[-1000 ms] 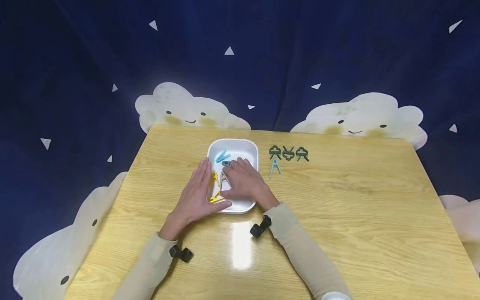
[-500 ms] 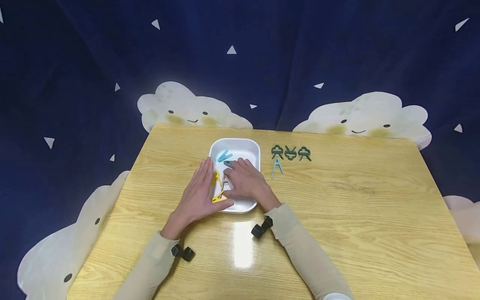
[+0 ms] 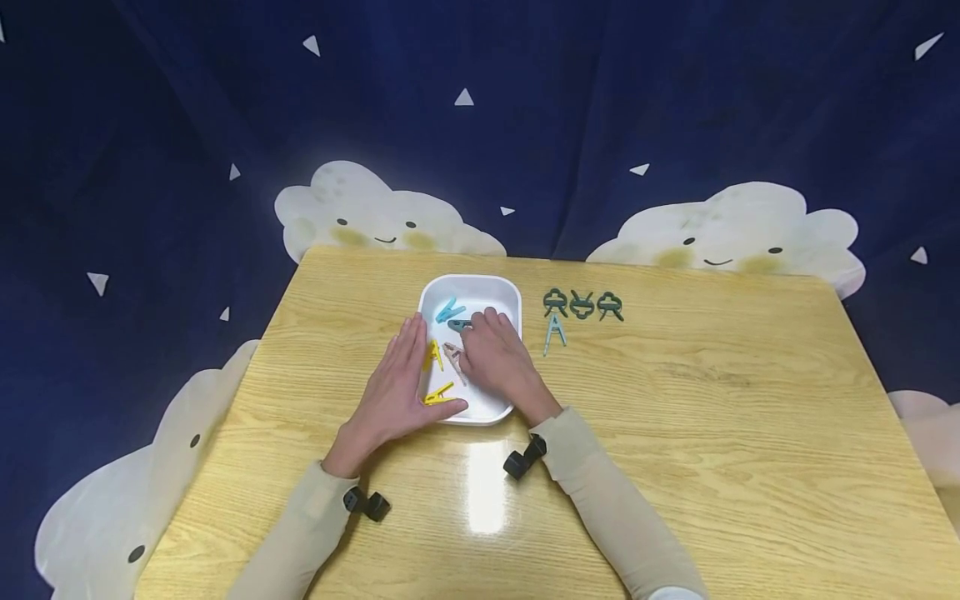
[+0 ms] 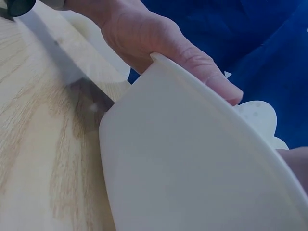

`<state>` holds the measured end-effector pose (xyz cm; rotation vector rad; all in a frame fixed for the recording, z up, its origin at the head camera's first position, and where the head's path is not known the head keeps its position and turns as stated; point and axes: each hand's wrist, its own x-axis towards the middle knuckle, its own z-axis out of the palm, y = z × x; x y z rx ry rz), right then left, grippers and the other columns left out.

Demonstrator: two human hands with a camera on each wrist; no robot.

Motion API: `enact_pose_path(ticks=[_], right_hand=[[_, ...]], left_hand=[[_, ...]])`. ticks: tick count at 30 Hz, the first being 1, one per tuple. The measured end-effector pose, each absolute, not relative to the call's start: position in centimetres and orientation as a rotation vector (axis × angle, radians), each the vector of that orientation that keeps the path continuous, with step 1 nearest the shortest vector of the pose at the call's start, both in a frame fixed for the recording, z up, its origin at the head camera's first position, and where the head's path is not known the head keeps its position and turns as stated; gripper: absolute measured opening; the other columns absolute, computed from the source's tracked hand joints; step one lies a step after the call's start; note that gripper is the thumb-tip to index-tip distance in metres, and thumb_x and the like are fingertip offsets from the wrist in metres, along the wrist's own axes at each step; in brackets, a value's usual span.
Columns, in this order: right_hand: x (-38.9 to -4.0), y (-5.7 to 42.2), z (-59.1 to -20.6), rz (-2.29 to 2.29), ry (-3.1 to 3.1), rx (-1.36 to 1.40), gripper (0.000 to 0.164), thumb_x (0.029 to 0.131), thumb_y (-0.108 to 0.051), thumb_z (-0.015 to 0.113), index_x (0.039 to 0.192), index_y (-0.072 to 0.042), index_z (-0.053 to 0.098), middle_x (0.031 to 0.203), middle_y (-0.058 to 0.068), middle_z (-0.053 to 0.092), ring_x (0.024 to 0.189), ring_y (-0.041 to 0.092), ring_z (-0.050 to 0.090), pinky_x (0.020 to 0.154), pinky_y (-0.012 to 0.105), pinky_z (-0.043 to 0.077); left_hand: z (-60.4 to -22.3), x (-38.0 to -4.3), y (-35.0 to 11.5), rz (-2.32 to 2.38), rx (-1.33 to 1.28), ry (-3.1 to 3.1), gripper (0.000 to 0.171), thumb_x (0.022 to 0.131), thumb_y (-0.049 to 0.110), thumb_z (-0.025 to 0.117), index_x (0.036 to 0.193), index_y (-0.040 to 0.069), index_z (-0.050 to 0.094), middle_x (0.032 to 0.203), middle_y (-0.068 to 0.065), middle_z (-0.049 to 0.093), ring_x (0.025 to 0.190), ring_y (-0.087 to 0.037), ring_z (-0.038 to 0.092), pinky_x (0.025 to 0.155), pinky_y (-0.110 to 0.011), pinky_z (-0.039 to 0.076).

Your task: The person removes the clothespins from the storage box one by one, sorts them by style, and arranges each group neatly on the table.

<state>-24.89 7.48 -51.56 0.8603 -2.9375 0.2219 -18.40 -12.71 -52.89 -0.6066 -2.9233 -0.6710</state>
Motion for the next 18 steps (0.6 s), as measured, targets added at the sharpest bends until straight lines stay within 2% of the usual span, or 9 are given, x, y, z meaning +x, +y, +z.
enact_pose_path(ticks=[3, 7, 9, 13, 18], right_hand=[[-24.92, 7.46, -51.60, 0.216, -2.913, 0.822, 0.024, 0.094, -0.024, 0.063, 0.074, -0.012, 0.063, 0.086, 0.007, 0.055, 0.088, 0.028, 0.047, 0.082, 0.041, 0.041], [-24.82, 7.47, -51.49, 0.249, -2.917, 0.805, 0.023, 0.094, -0.032, 0.064, 0.081, -0.012, 0.064, 0.088, 0.006, 0.054, 0.091, 0.028, 0.047, 0.086, 0.043, 0.042], [-24.79, 7.48, -51.49, 0.271, -2.931, 0.813, 0.029, 0.092, -0.041, 0.064, 0.093, -0.012, 0.067, 0.093, 0.005, 0.055, 0.095, 0.028, 0.047, 0.089, 0.042, 0.042], [-24.71, 7.49, -51.48, 0.303, -2.959, 0.849, 0.055, 0.085, -0.060, 0.069, 0.114, -0.014, 0.068, 0.107, 0.005, 0.059, 0.104, 0.027, 0.048, 0.096, 0.043, 0.043], [-24.66, 7.59, -51.43, 0.273, -2.983, 0.909, 0.075, 0.081, -0.064, 0.075, 0.134, -0.012, 0.064, 0.116, 0.008, 0.059, 0.108, 0.028, 0.048, 0.100, 0.043, 0.043]], left_hand=[[-52.81, -18.41, -12.72, -0.668, -0.604, -2.929, 0.141, 0.076, 0.094, 0.055, 0.166, 0.001, -0.003, 0.176, -0.014, -0.004, 0.162, -0.023, -0.005, 0.131, -0.043, 0.009], [-52.69, -18.40, -12.71, -0.658, -0.607, -2.933, 0.141, 0.077, 0.093, 0.055, 0.165, 0.000, -0.002, 0.176, -0.014, -0.004, 0.162, -0.024, -0.005, 0.131, -0.043, 0.008], [-52.68, -18.41, -12.70, -0.649, -0.612, -2.934, 0.140, 0.077, 0.093, 0.054, 0.165, 0.000, -0.002, 0.175, -0.015, -0.004, 0.162, -0.025, -0.004, 0.131, -0.043, 0.008], [-52.69, -18.38, -12.74, -0.649, -0.619, -2.930, 0.140, 0.078, 0.094, 0.052, 0.165, 0.000, -0.003, 0.175, -0.016, -0.004, 0.162, -0.028, -0.002, 0.131, -0.043, 0.008], [-52.74, -18.33, -12.75, -0.662, -0.614, -2.924, 0.140, 0.077, 0.095, 0.050, 0.166, 0.001, -0.003, 0.175, -0.011, -0.009, 0.162, -0.029, 0.000, 0.131, -0.043, 0.007]])
